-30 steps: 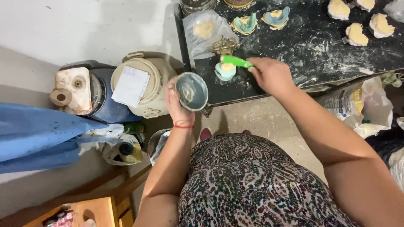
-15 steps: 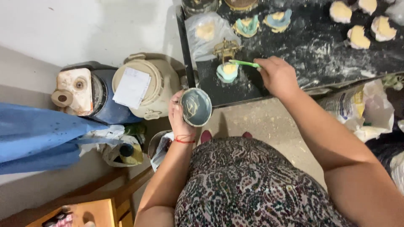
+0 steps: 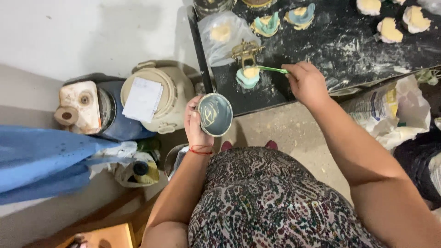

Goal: The person scoops a yellowish paste from a metal can using a green spatula and applies it to small, light-blue ceramic pieces arranged on a black table. The person also handles a brass-colored metal fixture, placing it onto one of the ceramic pieces.

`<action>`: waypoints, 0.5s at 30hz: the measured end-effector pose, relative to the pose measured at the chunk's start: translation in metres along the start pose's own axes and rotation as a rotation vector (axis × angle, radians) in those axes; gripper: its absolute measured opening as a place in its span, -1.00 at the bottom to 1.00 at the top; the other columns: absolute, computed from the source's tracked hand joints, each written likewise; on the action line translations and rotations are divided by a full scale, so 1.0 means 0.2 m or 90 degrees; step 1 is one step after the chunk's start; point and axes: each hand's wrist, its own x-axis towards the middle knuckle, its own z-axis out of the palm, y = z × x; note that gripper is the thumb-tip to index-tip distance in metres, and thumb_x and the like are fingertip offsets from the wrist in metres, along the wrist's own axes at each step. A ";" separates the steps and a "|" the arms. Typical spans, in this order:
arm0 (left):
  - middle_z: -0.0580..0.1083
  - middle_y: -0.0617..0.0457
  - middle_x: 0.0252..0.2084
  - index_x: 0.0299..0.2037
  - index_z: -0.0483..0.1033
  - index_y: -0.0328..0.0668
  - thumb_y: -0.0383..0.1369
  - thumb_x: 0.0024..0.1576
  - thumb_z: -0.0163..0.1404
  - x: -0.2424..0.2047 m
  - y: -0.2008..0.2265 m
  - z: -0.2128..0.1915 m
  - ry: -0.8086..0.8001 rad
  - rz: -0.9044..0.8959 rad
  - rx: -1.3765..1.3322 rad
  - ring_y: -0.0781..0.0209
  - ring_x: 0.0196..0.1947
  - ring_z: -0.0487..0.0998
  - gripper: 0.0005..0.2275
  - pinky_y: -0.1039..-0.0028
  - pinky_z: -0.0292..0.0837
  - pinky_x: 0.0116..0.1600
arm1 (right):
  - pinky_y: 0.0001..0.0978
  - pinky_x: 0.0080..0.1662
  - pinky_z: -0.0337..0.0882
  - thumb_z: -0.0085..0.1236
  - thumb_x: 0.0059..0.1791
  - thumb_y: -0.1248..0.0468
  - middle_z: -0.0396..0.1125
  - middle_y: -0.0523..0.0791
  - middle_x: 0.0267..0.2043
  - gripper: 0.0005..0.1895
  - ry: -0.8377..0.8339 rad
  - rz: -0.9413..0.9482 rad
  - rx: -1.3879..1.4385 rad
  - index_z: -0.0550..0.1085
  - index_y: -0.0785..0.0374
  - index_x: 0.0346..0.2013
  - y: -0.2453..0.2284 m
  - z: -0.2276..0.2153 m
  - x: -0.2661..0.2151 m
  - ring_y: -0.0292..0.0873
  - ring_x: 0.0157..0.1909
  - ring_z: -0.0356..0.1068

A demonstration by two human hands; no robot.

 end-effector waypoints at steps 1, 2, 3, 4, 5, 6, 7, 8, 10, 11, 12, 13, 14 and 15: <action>0.52 -0.11 -0.03 0.08 0.42 -0.27 0.05 0.19 0.09 0.02 0.00 0.00 -0.006 0.002 -0.003 0.24 -0.09 0.58 -0.49 0.47 0.60 -0.01 | -0.12 0.01 0.53 0.30 0.07 0.34 0.46 -0.06 -0.21 -0.75 0.005 0.000 -0.005 0.62 0.14 0.05 -0.02 -0.01 0.01 0.06 -0.05 0.52; 0.50 -0.12 0.00 0.07 0.42 -0.26 0.00 0.21 0.08 0.02 0.01 -0.01 -0.014 -0.004 -0.008 0.23 -0.06 0.57 -0.53 0.46 0.59 -0.01 | -0.16 -0.01 0.53 0.30 0.06 0.37 0.47 -0.05 -0.22 -0.76 -0.004 0.008 -0.001 0.63 0.18 0.03 -0.05 -0.01 0.00 0.05 -0.08 0.52; 0.49 -0.14 0.02 0.07 0.42 -0.25 -0.04 0.23 0.07 0.02 0.02 -0.02 -0.022 -0.010 -0.012 0.21 -0.04 0.56 -0.57 0.46 0.59 -0.01 | -0.21 -0.03 0.53 0.29 0.05 0.39 0.48 -0.04 -0.23 -0.78 -0.012 0.016 0.003 0.64 0.22 0.01 -0.08 -0.02 -0.01 0.04 -0.11 0.52; 0.49 -0.14 0.02 0.07 0.42 -0.25 -0.04 0.23 0.07 0.03 0.02 -0.04 -0.027 -0.015 -0.012 0.21 -0.04 0.56 -0.57 0.46 0.59 -0.01 | -0.21 -0.03 0.53 0.29 0.05 0.39 0.48 -0.04 -0.23 -0.78 -0.011 0.022 0.000 0.64 0.22 0.01 -0.10 -0.01 -0.02 0.04 -0.11 0.52; 0.48 -0.16 0.02 0.08 0.40 -0.29 -0.03 0.22 0.07 0.04 0.03 -0.06 -0.039 -0.041 -0.011 0.17 -0.04 0.57 -0.54 0.42 0.61 -0.02 | -0.20 -0.01 0.53 0.28 0.06 0.39 0.48 -0.05 -0.19 -0.76 0.010 0.037 0.000 0.64 0.18 0.03 -0.13 -0.01 -0.03 0.04 -0.08 0.52; 0.48 -0.18 0.01 0.09 0.38 -0.32 -0.01 0.21 0.07 0.07 0.03 -0.07 -0.053 -0.063 -0.012 0.13 -0.04 0.57 -0.51 0.38 0.63 -0.04 | -0.18 0.01 0.52 0.27 0.07 0.38 0.48 -0.06 -0.16 -0.74 0.032 0.048 -0.002 0.64 0.14 0.06 -0.14 -0.01 -0.02 0.03 -0.05 0.51; 0.48 -0.18 0.01 0.09 0.38 -0.32 -0.01 0.21 0.07 0.10 0.01 -0.09 -0.060 -0.065 -0.015 0.13 -0.04 0.57 -0.51 0.38 0.63 -0.04 | -0.18 0.01 0.52 0.27 0.07 0.38 0.48 -0.06 -0.16 -0.74 0.036 0.051 -0.007 0.64 0.14 0.06 -0.14 0.00 0.01 0.03 -0.05 0.51; 0.48 -0.18 0.02 0.10 0.38 -0.30 0.01 0.22 0.05 0.12 0.01 -0.11 -0.058 -0.095 -0.009 0.11 -0.03 0.57 -0.50 0.38 0.63 -0.04 | -0.16 -0.01 0.53 0.27 0.08 0.40 0.49 -0.03 -0.17 -0.75 0.030 0.056 -0.001 0.64 0.19 0.05 -0.16 0.01 0.00 0.07 -0.07 0.51; 0.48 -0.17 0.03 0.12 0.37 -0.28 0.03 0.23 0.03 0.16 -0.03 -0.20 -0.069 -0.129 -0.007 0.10 -0.02 0.56 -0.50 0.37 0.62 -0.05 | -0.14 -0.02 0.53 0.27 0.09 0.41 0.49 0.01 -0.18 -0.77 0.032 0.068 -0.003 0.64 0.24 0.05 -0.19 0.01 -0.02 0.10 -0.09 0.51; 0.47 -0.19 0.02 0.15 0.34 -0.29 0.09 0.20 0.03 0.19 -0.05 -0.25 -0.071 -0.176 0.012 0.02 -0.02 0.56 -0.43 0.32 0.64 -0.06 | -0.15 0.00 0.52 0.26 0.10 0.39 0.49 -0.02 -0.17 -0.77 0.051 0.115 0.018 0.63 0.21 0.05 -0.20 0.01 -0.02 0.08 -0.06 0.52; 0.45 -0.21 0.00 0.18 0.31 -0.29 0.16 0.18 0.03 0.21 -0.09 -0.30 -0.072 -0.226 0.029 -0.05 -0.03 0.55 -0.36 0.26 0.66 -0.07 | -0.16 0.02 0.51 0.25 0.11 0.37 0.48 -0.05 -0.16 -0.78 0.069 0.162 0.036 0.63 0.17 0.06 -0.20 -0.01 -0.04 0.07 -0.04 0.52; 0.45 -0.21 0.00 0.18 0.31 -0.29 0.16 0.18 0.03 0.24 -0.07 -0.25 -0.085 -0.233 0.025 -0.05 -0.03 0.55 -0.36 0.26 0.66 -0.07 | -0.16 0.02 0.51 0.25 0.11 0.37 0.48 -0.05 -0.16 -0.78 0.077 0.170 0.026 0.63 0.17 0.06 -0.21 -0.05 0.00 0.07 -0.04 0.52; 0.47 -0.18 0.02 0.16 0.34 -0.26 0.10 0.18 0.04 0.22 -0.04 -0.22 -0.092 -0.214 0.001 0.01 0.00 0.57 -0.42 0.29 0.65 -0.04 | -0.06 0.03 0.48 0.25 0.10 0.37 0.48 0.00 -0.14 -0.76 0.080 0.192 0.045 0.62 0.20 0.08 -0.22 -0.09 0.01 0.17 -0.02 0.49; 0.50 -0.14 0.04 0.15 0.38 -0.22 0.05 0.18 0.06 0.21 -0.01 -0.19 -0.099 -0.196 -0.024 0.07 0.03 0.58 -0.47 0.31 0.64 0.00 | 0.03 0.03 0.46 0.25 0.09 0.38 0.47 0.06 -0.12 -0.73 0.084 0.214 0.065 0.60 0.22 0.10 -0.23 -0.13 0.02 0.27 -0.01 0.47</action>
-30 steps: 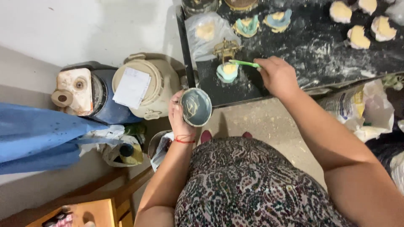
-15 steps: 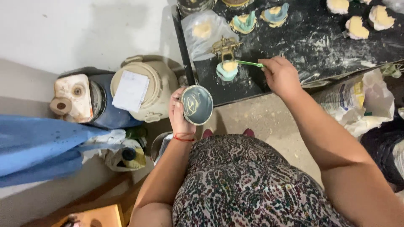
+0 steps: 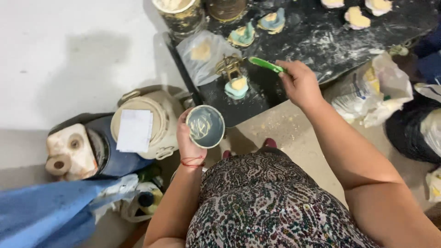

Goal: The person scoops a yellowish paste from a metal can using a green spatula and applies it to small, light-blue ceramic pieces arranged on a black table. The person also handles a brass-colored metal fixture, placing it onto one of the ceramic pieces.

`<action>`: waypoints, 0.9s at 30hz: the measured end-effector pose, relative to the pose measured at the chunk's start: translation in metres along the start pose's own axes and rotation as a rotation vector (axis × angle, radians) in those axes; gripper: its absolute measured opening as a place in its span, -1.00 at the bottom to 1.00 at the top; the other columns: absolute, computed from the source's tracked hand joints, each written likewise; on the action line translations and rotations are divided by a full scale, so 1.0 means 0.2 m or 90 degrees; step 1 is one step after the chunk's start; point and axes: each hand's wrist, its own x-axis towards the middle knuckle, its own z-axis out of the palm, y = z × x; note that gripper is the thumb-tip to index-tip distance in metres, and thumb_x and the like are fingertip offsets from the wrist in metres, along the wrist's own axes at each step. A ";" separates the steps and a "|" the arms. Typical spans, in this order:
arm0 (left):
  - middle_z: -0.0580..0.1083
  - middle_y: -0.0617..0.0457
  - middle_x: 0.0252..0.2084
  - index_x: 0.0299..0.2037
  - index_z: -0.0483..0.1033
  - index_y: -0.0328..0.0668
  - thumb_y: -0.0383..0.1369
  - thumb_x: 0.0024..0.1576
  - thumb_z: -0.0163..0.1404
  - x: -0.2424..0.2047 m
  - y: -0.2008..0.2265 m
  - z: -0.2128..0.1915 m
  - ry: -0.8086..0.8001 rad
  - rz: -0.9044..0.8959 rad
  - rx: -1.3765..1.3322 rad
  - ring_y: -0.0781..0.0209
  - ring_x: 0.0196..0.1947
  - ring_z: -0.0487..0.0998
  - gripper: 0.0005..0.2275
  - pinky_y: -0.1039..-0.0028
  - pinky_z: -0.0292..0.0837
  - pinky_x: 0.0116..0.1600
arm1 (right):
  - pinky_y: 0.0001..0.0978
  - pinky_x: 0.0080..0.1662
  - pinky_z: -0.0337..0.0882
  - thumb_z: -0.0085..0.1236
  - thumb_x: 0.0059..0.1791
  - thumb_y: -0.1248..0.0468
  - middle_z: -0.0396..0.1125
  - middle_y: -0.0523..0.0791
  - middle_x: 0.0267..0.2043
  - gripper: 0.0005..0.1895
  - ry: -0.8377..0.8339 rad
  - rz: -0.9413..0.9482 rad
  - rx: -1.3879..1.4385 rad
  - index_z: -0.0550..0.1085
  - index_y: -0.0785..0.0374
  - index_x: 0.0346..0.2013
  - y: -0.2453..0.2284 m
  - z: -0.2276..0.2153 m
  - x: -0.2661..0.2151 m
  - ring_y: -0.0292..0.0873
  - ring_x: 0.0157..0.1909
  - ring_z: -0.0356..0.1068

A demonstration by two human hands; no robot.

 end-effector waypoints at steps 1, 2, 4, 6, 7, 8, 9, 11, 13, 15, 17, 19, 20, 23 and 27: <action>0.50 -0.14 0.04 0.15 0.38 -0.22 0.05 0.18 0.06 0.00 0.02 0.01 -0.006 -0.004 -0.004 0.07 0.03 0.58 -0.47 0.31 0.64 0.00 | 0.03 0.03 0.46 0.25 0.09 0.38 0.47 0.06 -0.12 -0.73 0.004 0.003 -0.007 0.60 0.22 0.10 0.02 -0.05 0.03 0.27 -0.01 0.47; 0.50 -0.16 0.02 0.16 0.40 -0.15 0.08 0.18 0.04 0.00 0.03 0.03 -0.008 -0.052 -0.045 0.00 0.02 0.58 -0.47 0.23 0.65 -0.02 | 0.07 0.05 0.44 0.24 0.09 0.41 0.48 0.11 -0.10 -0.72 -0.001 0.043 -0.009 0.59 0.27 0.11 0.03 -0.11 0.06 0.30 0.01 0.47; 0.51 -0.18 0.00 0.18 0.42 -0.09 0.11 0.18 0.03 0.01 0.02 0.02 -0.009 -0.101 -0.087 -0.06 0.01 0.59 -0.47 0.16 0.66 -0.03 | 0.11 0.07 0.42 0.23 0.08 0.43 0.48 0.16 -0.09 -0.71 -0.007 0.083 -0.013 0.58 0.32 0.11 0.14 -0.21 0.12 0.34 0.02 0.46; 0.52 -0.20 -0.04 0.16 0.41 -0.15 0.06 0.18 0.05 0.05 -0.05 -0.04 0.038 -0.143 -0.108 -0.13 -0.05 0.62 -0.49 0.12 0.69 -0.10 | 0.28 0.07 0.37 0.20 0.11 0.42 0.47 0.24 -0.05 -0.71 -0.021 0.104 -0.035 0.54 0.32 0.14 0.33 -0.30 0.19 0.44 0.04 0.41; 0.52 -0.20 -0.04 0.16 0.41 -0.15 0.06 0.18 0.05 0.02 -0.01 0.05 0.042 -0.143 -0.110 -0.13 -0.05 0.62 -0.49 0.12 0.69 -0.10 | 0.28 0.07 0.37 0.20 0.11 0.42 0.47 0.24 -0.05 -0.71 -0.026 0.102 -0.035 0.54 0.32 0.14 0.42 -0.33 0.23 0.44 0.04 0.41; 0.52 -0.17 0.02 0.14 0.44 -0.23 0.02 0.23 -0.01 0.00 0.02 0.15 0.026 -0.044 0.026 -0.03 0.03 0.58 -0.52 0.17 0.59 0.04 | 0.13 -0.12 0.33 0.17 0.13 0.35 0.46 0.17 -0.16 -0.71 -0.051 0.160 -0.056 0.53 0.28 0.15 0.51 -0.35 0.28 0.26 -0.14 0.40; 0.52 -0.14 0.07 0.12 0.47 -0.31 -0.03 0.29 -0.07 -0.02 0.06 0.25 0.012 0.053 0.163 0.06 0.10 0.54 -0.55 0.21 0.50 0.18 | -0.02 -0.31 0.29 0.13 0.14 0.28 0.46 0.09 -0.27 -0.71 -0.079 0.217 -0.076 0.52 0.24 0.16 0.61 -0.38 0.32 0.07 -0.33 0.39; 0.49 -0.18 0.09 0.15 0.47 -0.21 0.09 0.20 -0.07 -0.03 -0.06 0.19 0.099 -0.099 -0.006 -0.09 0.07 0.51 -0.46 0.03 0.48 0.09 | 0.04 -0.35 0.25 0.06 0.18 0.27 0.42 0.12 -0.23 -0.70 -0.135 0.284 -0.078 0.47 0.23 0.21 0.59 -0.45 0.47 0.11 -0.33 0.36; 0.46 -0.23 0.11 0.19 0.47 -0.11 0.21 0.11 -0.08 -0.02 -0.12 0.26 0.187 -0.242 -0.182 -0.23 0.03 0.48 -0.37 -0.14 0.46 0.00 | 0.10 -0.40 0.22 -0.01 0.21 0.26 0.39 0.14 -0.19 -0.68 -0.195 0.346 -0.081 0.42 0.21 0.26 0.69 -0.46 0.62 0.16 -0.33 0.32; 0.45 -0.19 0.12 0.16 0.46 -0.06 0.19 0.12 0.03 0.00 -0.13 0.43 0.084 -0.131 -0.139 -0.22 0.04 0.49 -0.42 -0.22 0.56 -0.14 | 0.18 -0.24 0.31 0.07 0.14 0.22 0.43 0.18 -0.15 -0.67 -0.221 0.249 -0.153 0.53 0.11 0.21 0.93 -0.40 0.75 0.32 -0.17 0.39; 0.48 -0.17 0.09 0.15 0.48 -0.11 0.17 0.13 0.02 0.02 -0.24 0.53 0.139 -0.106 -0.145 -0.16 0.03 0.50 -0.42 -0.12 0.51 -0.02 | 0.11 -0.32 0.28 0.03 0.15 0.29 0.45 0.15 -0.15 -0.67 -0.262 0.196 -0.143 0.54 0.17 0.21 0.95 -0.39 0.92 0.25 -0.29 0.38; 0.52 -0.16 0.05 0.14 0.50 -0.17 0.14 0.13 0.02 0.04 -0.31 0.64 0.195 -0.082 -0.149 -0.10 0.03 0.52 -0.42 -0.02 0.47 0.10 | 0.05 -0.40 0.25 -0.02 0.16 0.36 0.47 0.13 -0.15 -0.65 -0.303 0.143 -0.130 0.56 0.23 0.21 1.00 -0.35 1.06 0.18 -0.41 0.37; 0.52 -0.18 0.06 0.15 0.49 -0.21 0.14 0.11 0.07 0.05 -0.33 0.71 0.204 -0.067 -0.153 -0.11 0.05 0.52 -0.39 -0.02 0.46 0.11 | 0.11 -0.26 0.31 0.02 0.14 0.33 0.47 0.13 -0.06 -0.67 -0.303 0.065 -0.150 0.58 0.26 0.17 1.05 -0.32 1.12 0.24 -0.22 0.39; 0.51 -0.19 0.07 0.16 0.48 -0.25 0.12 0.08 0.09 0.06 -0.39 0.85 0.238 -0.049 -0.144 -0.10 0.06 0.51 -0.38 0.00 0.45 0.12 | 0.18 -0.15 0.38 0.06 0.13 0.27 0.49 0.10 0.02 -0.69 -0.333 -0.016 -0.180 0.59 0.18 0.14 1.05 -0.29 1.24 0.31 -0.04 0.43; 0.49 -0.20 0.07 0.16 0.46 -0.26 0.14 0.11 0.06 0.03 -0.46 0.99 0.277 -0.011 -0.097 -0.09 0.05 0.50 -0.37 0.04 0.47 0.08 | 0.20 -0.15 0.42 0.08 0.14 0.22 0.50 0.09 0.06 -0.65 -0.355 -0.093 -0.194 0.57 0.16 0.21 1.04 -0.28 1.29 0.30 -0.02 0.45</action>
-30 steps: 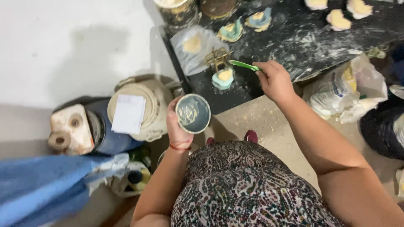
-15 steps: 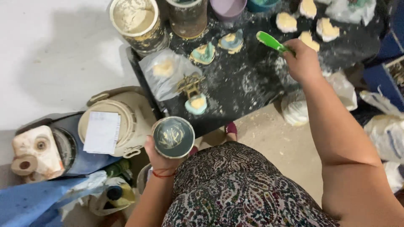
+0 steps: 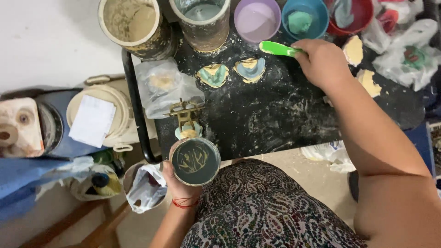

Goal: The person scoops a yellowish paste from a metal can using a green spatula and applies it to small, light-blue ceramic pieces arranged on a black table. The person also handles a brass-colored metal fixture, placing it onto one of the ceramic pieces.

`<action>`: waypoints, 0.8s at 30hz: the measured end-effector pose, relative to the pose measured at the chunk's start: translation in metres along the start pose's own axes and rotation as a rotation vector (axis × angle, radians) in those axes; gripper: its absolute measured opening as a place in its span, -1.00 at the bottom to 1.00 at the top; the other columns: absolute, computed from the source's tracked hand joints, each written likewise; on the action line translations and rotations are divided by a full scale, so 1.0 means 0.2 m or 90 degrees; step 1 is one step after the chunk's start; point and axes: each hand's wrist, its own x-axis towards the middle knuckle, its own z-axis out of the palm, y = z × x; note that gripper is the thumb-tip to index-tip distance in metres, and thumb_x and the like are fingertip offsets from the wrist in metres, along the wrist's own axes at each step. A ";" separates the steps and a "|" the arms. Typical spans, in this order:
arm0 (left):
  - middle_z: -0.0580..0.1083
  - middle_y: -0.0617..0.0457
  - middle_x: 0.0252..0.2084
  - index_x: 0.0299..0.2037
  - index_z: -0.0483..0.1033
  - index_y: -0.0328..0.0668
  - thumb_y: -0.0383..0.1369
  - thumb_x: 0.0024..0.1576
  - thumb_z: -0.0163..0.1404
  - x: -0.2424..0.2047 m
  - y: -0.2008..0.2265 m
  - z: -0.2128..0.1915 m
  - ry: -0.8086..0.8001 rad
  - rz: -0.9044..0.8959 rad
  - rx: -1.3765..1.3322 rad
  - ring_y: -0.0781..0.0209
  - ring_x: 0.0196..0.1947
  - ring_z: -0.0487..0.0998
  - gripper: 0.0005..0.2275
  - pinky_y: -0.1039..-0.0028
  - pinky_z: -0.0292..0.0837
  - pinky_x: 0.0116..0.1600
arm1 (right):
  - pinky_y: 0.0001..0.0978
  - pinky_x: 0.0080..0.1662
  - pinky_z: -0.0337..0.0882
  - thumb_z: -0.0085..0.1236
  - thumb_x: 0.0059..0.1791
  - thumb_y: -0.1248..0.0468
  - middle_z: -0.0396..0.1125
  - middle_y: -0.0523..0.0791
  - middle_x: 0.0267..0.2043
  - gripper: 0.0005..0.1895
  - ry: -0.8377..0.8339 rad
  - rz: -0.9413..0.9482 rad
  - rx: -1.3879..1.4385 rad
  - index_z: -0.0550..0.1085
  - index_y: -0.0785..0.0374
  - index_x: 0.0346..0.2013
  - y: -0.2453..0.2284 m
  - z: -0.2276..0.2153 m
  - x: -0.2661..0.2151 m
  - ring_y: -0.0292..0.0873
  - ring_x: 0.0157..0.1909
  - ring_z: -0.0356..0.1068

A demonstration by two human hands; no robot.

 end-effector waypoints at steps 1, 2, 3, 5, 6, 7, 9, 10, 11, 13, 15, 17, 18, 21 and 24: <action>0.49 -0.20 0.07 0.16 0.46 -0.26 0.14 0.11 0.06 -0.01 -0.03 0.01 0.009 0.006 0.001 -0.09 0.05 0.50 -0.37 0.04 0.47 0.08 | 0.20 -0.15 0.42 0.08 0.14 0.22 0.50 0.09 0.06 -0.65 -0.004 -0.009 0.004 0.57 0.16 0.21 0.01 0.00 0.00 0.30 -0.02 0.45; 0.50 -0.19 0.06 0.15 0.46 -0.26 0.15 0.12 0.07 -0.01 -0.04 0.02 -0.010 0.017 0.010 -0.07 0.04 0.51 -0.38 0.08 0.47 0.09 | 0.16 -0.11 0.42 0.10 0.14 0.20 0.50 0.08 0.10 -0.65 0.005 -0.020 0.006 0.57 0.17 0.20 0.02 0.02 -0.01 0.29 0.00 0.45; 0.51 -0.18 0.05 0.14 0.47 -0.26 0.16 0.13 0.07 -0.02 -0.05 0.02 -0.029 0.028 0.020 -0.04 0.04 0.52 -0.38 0.12 0.47 0.09 | 0.12 -0.08 0.42 0.11 0.14 0.19 0.50 0.07 0.13 -0.65 0.014 -0.031 0.009 0.58 0.19 0.19 0.03 0.02 -0.02 0.27 0.01 0.46; 0.50 -0.18 0.08 0.16 0.46 -0.27 0.17 0.15 0.06 -0.02 -0.08 0.03 -0.034 0.039 0.025 -0.05 0.07 0.51 -0.37 0.11 0.45 0.14 | 0.12 -0.10 0.42 0.11 0.15 0.18 0.51 0.07 0.08 -0.67 -0.006 -0.039 0.025 0.58 0.19 0.18 0.02 0.02 -0.06 0.27 -0.01 0.47; 0.49 -0.19 0.10 0.17 0.44 -0.28 0.17 0.16 0.05 -0.02 -0.09 0.04 -0.047 0.044 0.026 -0.05 0.11 0.50 -0.36 0.11 0.43 0.19 | 0.12 -0.13 0.41 0.10 0.15 0.16 0.52 0.08 0.03 -0.68 -0.023 -0.039 0.034 0.57 0.18 0.16 0.02 0.01 -0.08 0.26 -0.03 0.47; 0.49 -0.19 0.10 0.17 0.44 -0.28 0.17 0.16 0.05 -0.01 -0.10 0.05 -0.043 0.049 0.029 -0.05 0.11 0.50 -0.36 0.11 0.43 0.19 | 0.12 -0.13 0.41 0.10 0.15 0.16 0.52 0.08 0.03 -0.68 -0.023 -0.044 0.039 0.57 0.18 0.16 0.00 0.01 -0.10 0.26 -0.03 0.47; 0.45 -0.15 0.13 0.16 0.42 -0.16 0.15 0.16 0.10 0.00 -0.12 0.05 -0.082 0.013 -0.014 -0.05 0.12 0.47 -0.42 0.05 0.45 0.17 | 0.05 -0.22 0.38 0.13 0.14 0.17 0.51 0.01 -0.12 -0.68 -0.074 0.028 0.078 0.60 0.13 0.16 -0.02 -0.01 -0.14 0.18 -0.20 0.46; 0.45 -0.15 0.13 0.16 0.42 -0.16 0.15 0.16 0.10 0.02 -0.12 0.06 -0.079 0.013 -0.012 -0.05 0.12 0.47 -0.42 0.05 0.45 0.17 | 0.05 -0.22 0.38 0.13 0.14 0.17 0.51 0.01 -0.12 -0.68 -0.076 0.027 0.081 0.60 0.13 0.16 -0.02 0.00 -0.17 0.18 -0.20 0.46; 0.46 -0.17 0.12 0.17 0.42 -0.22 0.17 0.12 0.13 0.03 -0.12 0.07 -0.067 0.008 0.024 -0.04 0.10 0.49 -0.36 0.09 0.46 0.15 | -0.02 -0.24 0.36 0.16 0.14 0.18 0.52 0.00 -0.13 -0.68 -0.077 0.039 0.114 0.59 0.15 0.17 -0.02 0.00 -0.19 0.12 -0.29 0.44; 0.47 -0.19 0.10 0.17 0.42 -0.29 0.20 0.07 0.15 0.06 -0.12 0.09 -0.054 0.003 0.059 -0.03 0.08 0.51 -0.30 0.12 0.47 0.13 | -0.10 -0.26 0.34 0.19 0.13 0.20 0.53 -0.01 -0.14 -0.67 -0.079 0.050 0.147 0.59 0.18 0.18 -0.03 -0.01 -0.24 0.05 -0.38 0.41; 0.47 -0.17 0.11 0.14 0.46 -0.20 0.19 0.00 0.24 0.08 -0.11 0.11 -0.079 -0.059 0.040 -0.07 0.08 0.50 -0.31 0.04 0.52 0.08 | -0.12 -0.27 0.35 0.23 0.11 0.13 0.52 0.01 0.02 -0.61 -0.089 0.080 0.158 0.58 0.16 0.21 -0.06 -0.03 -0.28 0.00 -0.43 0.40; 0.47 -0.16 0.09 0.13 0.44 -0.24 0.18 0.05 0.21 0.09 -0.10 0.15 -0.092 -0.044 0.038 -0.05 0.07 0.51 -0.33 0.08 0.50 0.11 | -0.13 -0.19 0.35 0.25 0.10 0.11 0.53 0.03 -0.01 -0.59 -0.079 0.069 0.156 0.57 0.17 0.22 0.01 0.04 -0.32 0.05 -0.31 0.44; 0.47 -0.14 0.08 0.12 0.43 -0.28 0.17 0.10 0.17 0.10 -0.10 0.17 -0.109 -0.031 0.034 -0.02 0.07 0.52 -0.35 0.12 0.48 0.14 | -0.14 -0.11 0.34 0.27 0.09 0.10 0.53 0.04 -0.03 -0.56 -0.067 0.060 0.152 0.56 0.18 0.23 0.04 0.06 -0.35 0.10 -0.19 0.48; 0.41 -0.13 0.21 0.17 0.43 -0.24 0.06 0.21 0.15 0.12 -0.13 0.10 -0.146 -0.021 -0.025 -0.05 0.19 0.44 -0.46 0.04 0.41 0.25 | -0.19 -0.42 0.29 0.27 0.06 0.09 0.54 0.03 -0.18 -0.53 -0.164 0.204 0.164 0.53 0.16 0.23 -0.18 -0.05 -0.39 -0.07 -0.56 0.29; 0.41 -0.10 0.19 0.07 0.38 -0.12 0.08 0.23 -0.10 0.18 -0.16 0.00 -0.117 -0.047 0.049 -0.01 0.16 0.45 -0.54 0.09 0.48 0.19 | 0.10 0.09 0.43 0.36 -0.04 0.15 0.51 0.13 0.06 -0.58 -0.052 0.100 0.246 0.59 0.22 0.07 -0.15 0.17 -0.54 0.28 0.04 0.49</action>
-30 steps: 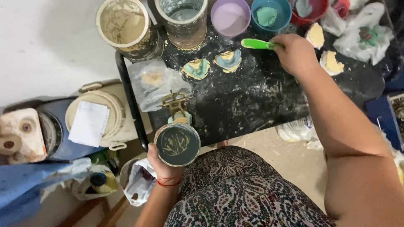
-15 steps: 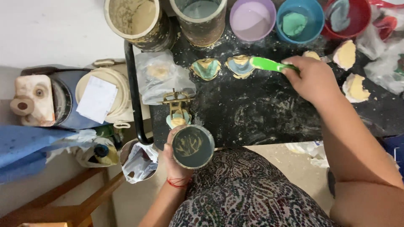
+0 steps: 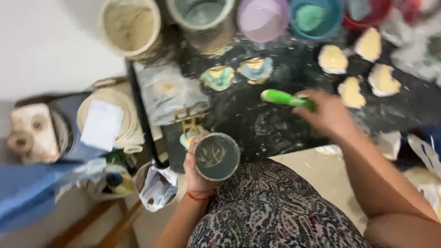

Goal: The person scoops a yellowish paste from a metal can using a green spatula and applies it to small, light-blue ceramic pieces arranged on a black table. The person also handles a brass-colored metal fixture, placing it onto one of the ceramic pieces.

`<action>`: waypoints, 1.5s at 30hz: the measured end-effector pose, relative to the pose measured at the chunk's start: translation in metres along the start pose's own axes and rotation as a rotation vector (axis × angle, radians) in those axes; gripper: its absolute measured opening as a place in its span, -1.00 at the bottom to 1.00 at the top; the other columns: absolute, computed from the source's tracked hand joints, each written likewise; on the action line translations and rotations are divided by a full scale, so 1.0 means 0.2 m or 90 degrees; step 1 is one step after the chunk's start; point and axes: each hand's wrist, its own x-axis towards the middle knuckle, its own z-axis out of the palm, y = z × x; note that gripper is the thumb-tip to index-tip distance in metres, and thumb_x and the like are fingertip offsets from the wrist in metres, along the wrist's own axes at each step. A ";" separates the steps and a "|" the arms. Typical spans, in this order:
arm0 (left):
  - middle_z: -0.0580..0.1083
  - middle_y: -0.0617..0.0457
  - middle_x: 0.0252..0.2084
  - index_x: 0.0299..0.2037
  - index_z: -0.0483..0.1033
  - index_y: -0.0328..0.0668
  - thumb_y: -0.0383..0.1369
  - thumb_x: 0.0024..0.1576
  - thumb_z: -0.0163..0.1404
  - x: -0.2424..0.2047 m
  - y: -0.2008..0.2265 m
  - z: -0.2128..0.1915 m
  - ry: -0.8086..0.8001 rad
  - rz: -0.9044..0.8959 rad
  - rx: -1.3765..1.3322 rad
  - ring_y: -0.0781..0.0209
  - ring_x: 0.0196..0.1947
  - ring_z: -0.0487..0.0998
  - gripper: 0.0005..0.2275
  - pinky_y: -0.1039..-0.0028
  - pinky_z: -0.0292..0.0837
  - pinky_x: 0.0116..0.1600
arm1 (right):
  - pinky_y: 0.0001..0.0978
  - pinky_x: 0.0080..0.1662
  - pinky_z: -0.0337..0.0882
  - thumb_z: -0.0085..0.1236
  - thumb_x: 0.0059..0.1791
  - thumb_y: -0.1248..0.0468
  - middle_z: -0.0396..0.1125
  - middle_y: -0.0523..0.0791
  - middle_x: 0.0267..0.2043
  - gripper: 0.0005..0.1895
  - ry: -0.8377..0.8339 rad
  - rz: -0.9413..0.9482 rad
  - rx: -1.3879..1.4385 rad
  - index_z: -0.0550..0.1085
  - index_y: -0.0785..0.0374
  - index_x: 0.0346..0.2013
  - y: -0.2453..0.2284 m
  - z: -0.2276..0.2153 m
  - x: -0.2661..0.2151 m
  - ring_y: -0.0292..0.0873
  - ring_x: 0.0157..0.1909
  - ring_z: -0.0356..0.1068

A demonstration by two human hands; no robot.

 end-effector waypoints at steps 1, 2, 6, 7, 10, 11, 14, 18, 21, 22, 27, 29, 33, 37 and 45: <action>0.41 -0.10 0.19 0.07 0.38 -0.12 0.08 0.23 -0.10 0.00 -0.02 -0.05 -0.018 -0.019 0.000 -0.01 0.16 0.45 -0.54 0.09 0.48 0.19 | 0.10 0.09 0.43 0.36 -0.04 0.15 0.51 0.13 0.06 -0.58 0.015 0.022 -0.004 0.59 0.22 0.07 0.01 0.07 -0.06 0.28 0.04 0.49; 0.41 -0.12 0.21 0.11 0.38 -0.12 0.11 0.23 -0.13 0.02 -0.04 -0.10 -0.023 -0.018 0.015 -0.04 0.18 0.45 -0.51 0.07 0.47 0.21 | 0.13 0.08 0.44 0.39 -0.08 0.14 0.51 0.11 0.07 -0.56 0.041 0.007 0.024 0.58 0.21 0.05 0.01 0.13 -0.10 0.29 0.04 0.49; 0.42 -0.15 0.19 0.15 0.40 -0.16 0.16 0.21 -0.13 0.05 -0.03 -0.05 -0.051 -0.056 0.053 -0.07 0.15 0.46 -0.44 0.05 0.47 0.17 | 0.14 0.09 0.45 0.39 -0.11 0.19 0.50 0.10 0.05 -0.58 0.085 -0.036 0.137 0.49 0.24 -0.02 0.08 0.35 -0.23 0.28 0.06 0.48; 0.42 -0.15 0.19 0.15 0.40 -0.16 0.16 0.21 -0.13 0.05 0.00 0.00 -0.066 -0.069 0.055 -0.07 0.15 0.46 -0.44 0.05 0.47 0.17 | 0.14 0.09 0.45 0.39 -0.11 0.19 0.50 0.10 0.05 -0.58 0.099 -0.021 0.135 0.49 0.24 -0.02 0.07 0.36 -0.26 0.28 0.06 0.48; 0.44 -0.15 0.12 0.16 0.43 -0.23 0.18 0.17 -0.07 0.03 0.06 0.14 -0.064 -0.093 0.088 -0.07 0.07 0.48 -0.39 0.05 0.48 0.08 | -0.02 0.13 0.47 0.37 -0.10 0.09 0.52 -0.03 0.06 -0.56 0.075 0.043 0.134 0.53 0.09 0.04 0.01 0.33 -0.33 0.14 0.11 0.49; 0.45 -0.15 0.09 0.16 0.44 -0.26 0.18 0.15 -0.04 0.03 0.07 0.17 -0.057 -0.097 0.104 -0.07 0.03 0.49 -0.36 0.05 0.49 0.03 | -0.13 -0.01 0.44 0.30 -0.05 0.10 0.52 -0.10 0.00 -0.61 -0.006 0.121 0.121 0.53 0.06 0.06 -0.05 0.28 -0.33 0.02 -0.01 0.50; 0.47 -0.14 0.05 0.14 0.46 -0.28 0.17 0.12 -0.01 0.04 0.08 0.23 -0.059 -0.114 0.137 -0.06 -0.02 0.50 -0.36 0.06 0.49 -0.03 | -0.20 -0.11 0.42 0.23 -0.01 0.12 0.52 -0.15 -0.02 -0.64 -0.056 0.170 0.110 0.53 0.05 0.08 -0.05 0.27 -0.37 -0.06 -0.09 0.51; 0.50 -0.16 -0.02 0.12 0.45 -0.36 0.14 0.10 0.04 0.03 0.07 0.26 -0.059 -0.099 0.124 0.01 -0.08 0.52 -0.35 0.14 0.49 -0.06 | -0.11 -0.06 0.42 0.22 -0.02 0.09 0.51 -0.10 0.01 -0.65 -0.025 0.140 0.096 0.52 0.07 0.03 0.01 0.34 -0.42 0.02 0.00 0.48; 0.49 -0.15 0.01 0.14 0.48 -0.30 0.15 0.18 -0.09 0.02 0.06 0.20 -0.063 -0.092 0.191 -0.06 -0.06 0.51 -0.38 0.04 0.50 -0.08 | -0.08 -0.07 0.46 0.20 0.01 0.09 0.50 -0.09 0.06 -0.58 -0.056 0.157 0.087 0.49 0.13 0.13 -0.03 0.31 -0.42 0.02 0.03 0.48; 0.49 -0.15 0.01 0.14 0.48 -0.30 0.15 0.18 -0.09 0.02 0.06 0.20 -0.065 -0.092 0.193 -0.06 -0.06 0.51 -0.38 0.04 0.50 -0.08 | -0.08 -0.07 0.46 0.20 0.01 0.09 0.50 -0.09 0.06 -0.58 -0.054 0.158 0.089 0.49 0.13 0.13 -0.02 0.32 -0.43 0.02 0.03 0.48; 0.48 -0.14 0.03 0.15 0.48 -0.29 0.15 0.17 -0.09 -0.02 0.09 0.23 -0.043 -0.084 0.217 -0.04 -0.02 0.50 -0.38 0.06 0.50 -0.05 | -0.05 -0.05 0.47 0.19 0.01 0.07 0.48 -0.08 0.09 -0.58 -0.055 0.147 0.071 0.48 0.10 0.14 0.00 0.35 -0.43 0.04 0.03 0.49; 0.49 -0.15 0.04 0.16 0.47 -0.29 0.13 0.17 -0.09 -0.01 0.06 0.17 -0.033 -0.089 0.185 -0.06 -0.01 0.50 -0.39 0.04 0.50 -0.02 | -0.07 -0.09 0.46 0.18 0.02 0.08 0.49 -0.09 0.06 -0.59 -0.063 0.143 0.074 0.48 0.09 0.13 -0.02 0.34 -0.43 0.02 0.00 0.49; 0.48 -0.16 0.08 0.20 0.44 -0.25 0.11 0.17 -0.11 -0.02 0.04 0.07 -0.020 -0.099 0.143 -0.10 0.02 0.50 -0.40 -0.01 0.48 0.02 | 0.03 0.04 0.50 0.19 0.05 0.09 0.45 0.02 0.13 -0.58 -0.046 0.160 0.114 0.48 0.11 0.18 -0.04 0.35 -0.45 0.18 0.08 0.50; 0.46 -0.17 0.12 0.24 0.41 -0.19 0.12 0.17 -0.15 -0.01 0.01 0.01 -0.016 -0.105 0.127 -0.15 0.05 0.50 -0.40 -0.05 0.47 0.06 | 0.10 0.02 0.51 0.19 0.03 0.07 0.44 0.03 0.13 -0.58 -0.056 0.134 0.071 0.46 0.11 0.16 -0.03 0.36 -0.44 0.21 0.09 0.49; 0.39 -0.21 0.26 0.36 0.29 -0.03 0.16 0.18 -0.27 0.00 -0.03 -0.13 -0.008 -0.131 0.088 -0.28 0.14 0.48 -0.37 -0.17 0.44 0.16 | 0.03 0.02 0.54 0.14 0.09 0.13 0.44 0.02 0.11 -0.60 -0.082 0.126 0.088 0.44 0.13 0.20 -0.07 0.34 -0.43 0.17 0.06 0.51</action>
